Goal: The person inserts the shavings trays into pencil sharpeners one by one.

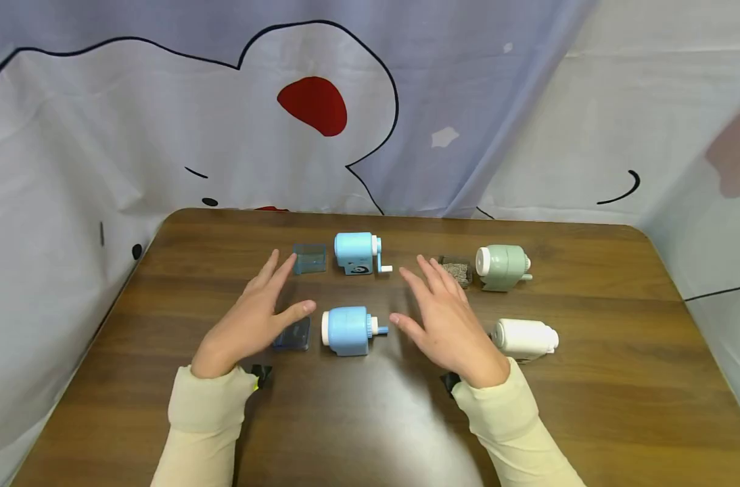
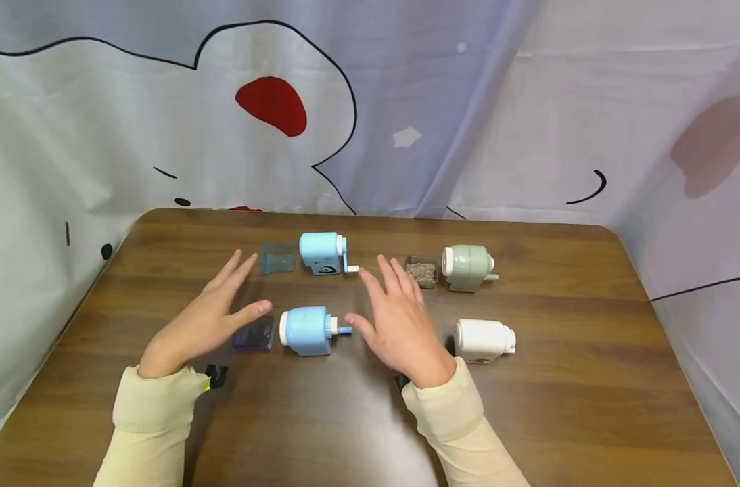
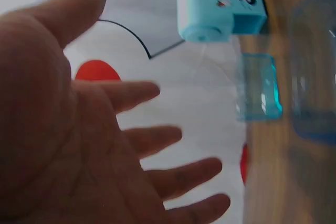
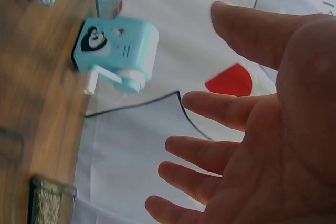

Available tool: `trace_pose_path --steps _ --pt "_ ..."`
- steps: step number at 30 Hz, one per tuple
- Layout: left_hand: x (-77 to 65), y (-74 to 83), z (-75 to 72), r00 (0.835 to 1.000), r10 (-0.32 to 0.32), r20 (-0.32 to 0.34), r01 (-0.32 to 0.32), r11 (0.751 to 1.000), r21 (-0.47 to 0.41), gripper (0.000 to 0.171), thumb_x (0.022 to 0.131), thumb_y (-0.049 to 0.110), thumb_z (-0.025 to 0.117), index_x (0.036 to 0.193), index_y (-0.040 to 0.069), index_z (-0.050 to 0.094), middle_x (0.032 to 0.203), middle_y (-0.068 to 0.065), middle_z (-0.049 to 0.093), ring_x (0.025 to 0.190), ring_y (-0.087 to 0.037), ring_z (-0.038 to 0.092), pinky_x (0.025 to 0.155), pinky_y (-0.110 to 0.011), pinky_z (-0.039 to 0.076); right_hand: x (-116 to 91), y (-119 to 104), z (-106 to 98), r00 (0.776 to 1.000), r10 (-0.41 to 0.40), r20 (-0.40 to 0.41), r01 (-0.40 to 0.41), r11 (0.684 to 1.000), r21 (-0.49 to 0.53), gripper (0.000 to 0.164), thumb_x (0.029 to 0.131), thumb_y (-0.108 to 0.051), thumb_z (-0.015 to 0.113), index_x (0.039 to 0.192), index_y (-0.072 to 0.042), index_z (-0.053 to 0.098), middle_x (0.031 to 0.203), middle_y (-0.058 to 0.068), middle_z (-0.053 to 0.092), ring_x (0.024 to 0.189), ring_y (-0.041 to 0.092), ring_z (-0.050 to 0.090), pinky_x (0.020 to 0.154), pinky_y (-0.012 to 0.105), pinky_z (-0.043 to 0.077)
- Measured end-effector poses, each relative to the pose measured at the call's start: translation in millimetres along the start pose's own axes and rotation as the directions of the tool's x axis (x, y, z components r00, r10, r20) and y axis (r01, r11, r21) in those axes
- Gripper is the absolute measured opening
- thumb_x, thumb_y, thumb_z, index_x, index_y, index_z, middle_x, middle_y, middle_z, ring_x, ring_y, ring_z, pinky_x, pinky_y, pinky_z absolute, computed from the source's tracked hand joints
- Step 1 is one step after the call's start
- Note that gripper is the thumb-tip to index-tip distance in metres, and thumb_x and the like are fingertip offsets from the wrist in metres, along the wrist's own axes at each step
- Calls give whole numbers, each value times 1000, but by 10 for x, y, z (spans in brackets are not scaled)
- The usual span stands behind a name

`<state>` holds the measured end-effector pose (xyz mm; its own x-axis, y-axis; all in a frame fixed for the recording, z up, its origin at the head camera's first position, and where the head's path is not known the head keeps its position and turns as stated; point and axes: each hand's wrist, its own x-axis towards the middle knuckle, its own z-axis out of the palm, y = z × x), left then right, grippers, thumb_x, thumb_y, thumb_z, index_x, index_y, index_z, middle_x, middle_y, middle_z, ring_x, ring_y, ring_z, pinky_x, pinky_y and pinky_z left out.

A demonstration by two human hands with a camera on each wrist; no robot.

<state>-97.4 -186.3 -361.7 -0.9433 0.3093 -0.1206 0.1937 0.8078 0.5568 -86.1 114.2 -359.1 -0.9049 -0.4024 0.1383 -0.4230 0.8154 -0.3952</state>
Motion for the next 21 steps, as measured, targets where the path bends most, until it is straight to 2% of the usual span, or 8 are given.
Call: trace_pose_path --steps 6,11,16,21 --pt "-90 -173 -17 998 -26 63 25 999 29 101 77 67 59 150 9 23 155 -16 13 136 -40 19 101 -60 27 52 -125 102 999 -45 22 45 999 13 67 91 -46 57 144 -10 38 151 16 26 136 34 23 107 51 23" --pt "-114 -295 50 994 14 105 -21 998 63 111 61 56 79 147 7 30 152 -20 21 133 -42 25 100 -58 30 66 -212 159 995 -59 79 56 998 42 67 91 -45 57 145 -12 37 146 15 37 128 33 39 102 50 33" --pt "-153 -398 138 991 60 122 -71 994 83 107 54 41 88 143 7 38 145 -16 35 129 -38 33 99 -54 34 85 -282 231 990 -94 102 89 995 51 68 89 -45 60 145 -13 37 143 13 41 125 30 43 100 47 36" --pt "-170 -464 191 991 82 102 -92 991 95 99 53 34 90 137 6 46 135 -13 48 121 -31 45 97 -49 38 102 -323 294 988 -109 106 103 993 55 72 84 -45 66 144 -14 39 144 11 40 127 26 40 96 44 41"
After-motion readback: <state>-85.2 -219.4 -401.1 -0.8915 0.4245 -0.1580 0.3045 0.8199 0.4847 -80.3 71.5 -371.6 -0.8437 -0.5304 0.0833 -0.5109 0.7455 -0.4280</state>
